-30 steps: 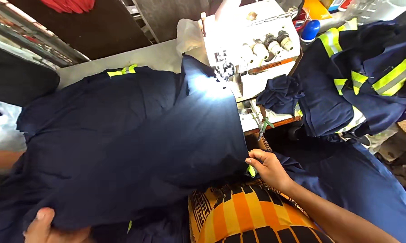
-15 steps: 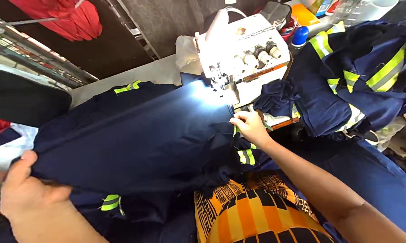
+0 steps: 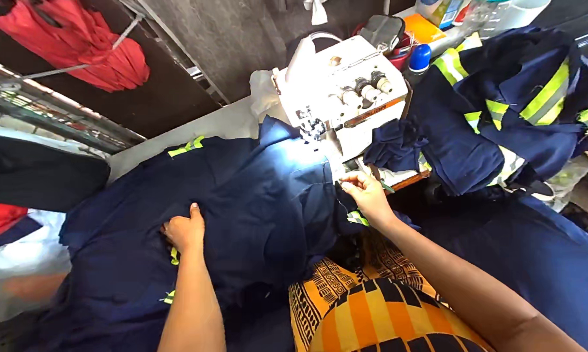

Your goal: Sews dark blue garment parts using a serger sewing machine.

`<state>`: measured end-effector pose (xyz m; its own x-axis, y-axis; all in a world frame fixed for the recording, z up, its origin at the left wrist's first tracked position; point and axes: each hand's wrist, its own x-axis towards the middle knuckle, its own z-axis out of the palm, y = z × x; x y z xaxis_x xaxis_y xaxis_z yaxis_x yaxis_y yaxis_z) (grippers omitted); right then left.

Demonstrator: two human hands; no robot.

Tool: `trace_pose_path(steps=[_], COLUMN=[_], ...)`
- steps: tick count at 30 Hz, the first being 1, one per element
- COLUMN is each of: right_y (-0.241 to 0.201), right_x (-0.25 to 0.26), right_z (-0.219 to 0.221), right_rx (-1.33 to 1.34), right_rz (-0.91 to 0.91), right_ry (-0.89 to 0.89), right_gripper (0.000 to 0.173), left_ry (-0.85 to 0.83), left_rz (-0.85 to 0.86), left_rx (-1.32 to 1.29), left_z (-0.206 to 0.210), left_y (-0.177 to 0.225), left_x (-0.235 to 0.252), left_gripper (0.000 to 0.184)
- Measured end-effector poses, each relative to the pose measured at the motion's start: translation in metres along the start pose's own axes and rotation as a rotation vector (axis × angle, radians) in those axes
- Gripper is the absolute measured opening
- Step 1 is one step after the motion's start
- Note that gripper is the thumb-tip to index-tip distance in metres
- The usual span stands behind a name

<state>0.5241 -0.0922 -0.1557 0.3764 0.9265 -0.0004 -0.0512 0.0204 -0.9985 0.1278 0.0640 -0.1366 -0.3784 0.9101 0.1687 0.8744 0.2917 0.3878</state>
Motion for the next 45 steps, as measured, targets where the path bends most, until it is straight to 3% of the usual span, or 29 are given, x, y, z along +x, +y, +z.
trace_pose_path(steps=[2,5,9,12,16,23,27,31,37,45], right_y=[0.001,-0.003,-0.009,-0.005,-0.006,-0.003,-0.003,-0.007,-0.01,-0.033], right_x=[-0.006,-0.008,-0.009,-0.014,-0.015,0.001,0.002,-0.001,-0.002,0.021], right_z=[0.001,0.005,0.013,0.015,0.004,-0.005,-0.009,-0.017,-0.013,0.001], right_rx=[-0.073,-0.285,-0.563,-0.545,-0.358,-0.154,-0.039,0.066,0.118,0.007], right_rz=[-0.101,-0.293,-0.27,-0.329,-0.303,-0.033,0.039,0.076,0.109,0.075], right_ry=[0.069,0.144,0.016,0.023,0.074,-0.016,-0.073,-0.152,-0.136,-0.1], right_gripper=[0.025,0.025,0.045,0.026,0.024,0.018,0.022,0.007,0.011,0.018], left_ry=[-0.003,0.003,-0.103,-0.097,0.053,0.009,0.046,0.099,0.097,0.111], left_rz=[-0.015,0.041,0.118,0.195,0.12,0.098,0.057,0.06,0.192,0.187], left_rx=[-0.041,-0.162,-0.511,-0.404,-0.458,-0.563,-0.779,-0.958,-0.928,-0.879], left_z=[-0.002,-0.012,-0.029,-0.035,-0.036,-0.03,-0.034,-0.058,-0.108,-0.143], left_y=[-0.004,-0.002,-0.008,-0.022,-0.032,-0.031,-0.039,-0.041,-0.025,0.001], left_x=[0.0,-0.012,-0.046,-0.061,-0.059,-0.053,-0.051,-0.053,-0.037,0.005], left_gripper=[0.068,0.069,0.087,0.111,0.1,0.092,0.091,0.078,0.074,0.06])
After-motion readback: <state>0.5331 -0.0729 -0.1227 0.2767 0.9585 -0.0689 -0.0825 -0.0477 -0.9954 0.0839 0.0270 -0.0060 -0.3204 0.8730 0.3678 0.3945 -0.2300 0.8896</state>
